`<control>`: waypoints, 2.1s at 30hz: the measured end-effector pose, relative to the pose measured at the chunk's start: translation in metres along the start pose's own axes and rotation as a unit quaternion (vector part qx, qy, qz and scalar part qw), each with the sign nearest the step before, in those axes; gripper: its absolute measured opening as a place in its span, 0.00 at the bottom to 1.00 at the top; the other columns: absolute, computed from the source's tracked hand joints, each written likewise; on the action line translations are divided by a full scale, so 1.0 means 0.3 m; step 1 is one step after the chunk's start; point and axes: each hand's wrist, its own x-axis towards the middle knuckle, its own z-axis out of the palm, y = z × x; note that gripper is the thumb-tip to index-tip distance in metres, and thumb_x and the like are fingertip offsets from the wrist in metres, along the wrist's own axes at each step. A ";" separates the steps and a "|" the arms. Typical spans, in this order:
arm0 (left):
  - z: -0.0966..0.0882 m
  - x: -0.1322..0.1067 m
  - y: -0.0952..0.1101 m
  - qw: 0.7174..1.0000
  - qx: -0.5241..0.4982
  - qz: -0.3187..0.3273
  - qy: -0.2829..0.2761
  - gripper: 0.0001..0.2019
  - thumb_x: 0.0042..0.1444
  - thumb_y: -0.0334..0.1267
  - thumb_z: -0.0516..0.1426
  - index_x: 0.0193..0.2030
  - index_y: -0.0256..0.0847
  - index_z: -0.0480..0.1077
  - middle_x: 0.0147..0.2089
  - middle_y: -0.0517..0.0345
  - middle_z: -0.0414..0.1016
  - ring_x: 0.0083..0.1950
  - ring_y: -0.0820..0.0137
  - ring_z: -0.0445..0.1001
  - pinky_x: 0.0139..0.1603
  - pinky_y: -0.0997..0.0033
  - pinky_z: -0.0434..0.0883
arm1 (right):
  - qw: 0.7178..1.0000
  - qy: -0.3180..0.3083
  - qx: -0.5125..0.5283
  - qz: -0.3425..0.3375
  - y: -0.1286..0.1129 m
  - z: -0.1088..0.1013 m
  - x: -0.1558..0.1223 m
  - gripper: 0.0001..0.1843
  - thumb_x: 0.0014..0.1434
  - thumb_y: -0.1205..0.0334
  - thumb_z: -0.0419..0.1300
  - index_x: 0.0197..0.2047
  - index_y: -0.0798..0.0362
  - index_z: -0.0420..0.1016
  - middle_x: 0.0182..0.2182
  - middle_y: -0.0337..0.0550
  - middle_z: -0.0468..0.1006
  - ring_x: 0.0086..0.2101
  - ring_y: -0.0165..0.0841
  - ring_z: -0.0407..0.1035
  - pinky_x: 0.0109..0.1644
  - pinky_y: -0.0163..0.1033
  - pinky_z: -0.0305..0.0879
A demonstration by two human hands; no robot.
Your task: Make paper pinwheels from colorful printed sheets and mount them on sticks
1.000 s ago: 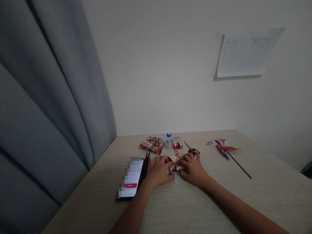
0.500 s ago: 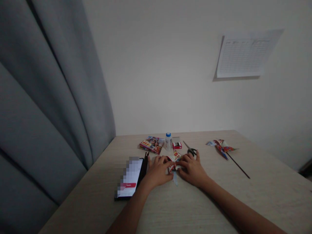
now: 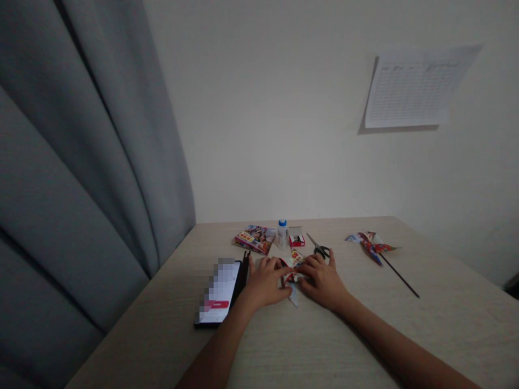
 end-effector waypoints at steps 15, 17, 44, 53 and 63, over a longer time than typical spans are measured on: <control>0.020 -0.012 -0.018 1.000 -0.008 0.004 -0.005 0.27 0.54 0.62 0.58 0.61 0.69 0.64 0.61 0.57 0.65 0.66 0.50 0.57 0.63 0.20 0.32 | 1.000 -0.026 0.007 -0.001 0.003 -0.004 0.005 0.16 0.62 0.52 0.57 0.51 0.40 0.76 0.48 0.43 0.76 0.54 0.43 0.63 0.67 0.68 0.22; 0.022 -0.012 -0.018 1.000 -0.010 0.000 -0.007 0.28 0.54 0.63 0.57 0.61 0.69 0.64 0.61 0.57 0.65 0.66 0.49 0.57 0.63 0.20 0.31 | 1.000 -0.024 0.009 0.001 0.005 -0.001 0.001 0.16 0.62 0.52 0.57 0.52 0.40 0.76 0.48 0.43 0.76 0.54 0.42 0.63 0.67 0.67 0.21; 0.014 -0.002 -0.019 1.000 -0.020 -0.016 -0.015 0.38 0.50 0.60 0.61 0.68 0.66 0.56 0.65 0.55 0.63 0.68 0.47 0.55 0.65 0.23 0.30 | 0.999 -0.006 0.035 -0.002 0.014 0.001 -0.003 0.17 0.62 0.52 0.57 0.53 0.39 0.76 0.49 0.44 0.77 0.53 0.42 0.65 0.67 0.68 0.24; -0.007 -0.003 -0.033 0.999 -0.044 0.002 -0.027 0.36 0.47 0.56 0.65 0.64 0.61 0.62 0.66 0.57 0.65 0.68 0.48 0.56 0.65 0.23 0.27 | 0.998 0.032 0.047 0.016 0.036 -0.011 0.005 0.18 0.68 0.53 0.50 0.57 0.45 0.71 0.51 0.47 0.78 0.54 0.40 0.68 0.69 0.63 0.27; -0.050 -0.008 -0.067 0.996 -0.069 -0.013 -0.053 0.43 0.49 0.47 0.65 0.69 0.69 0.51 0.68 0.59 0.63 0.72 0.50 0.52 0.67 0.27 0.33 | 0.998 -0.053 0.026 0.009 0.080 -0.035 0.000 0.20 0.63 0.61 0.54 0.57 0.42 0.71 0.55 0.45 0.76 0.58 0.42 0.63 0.67 0.67 0.22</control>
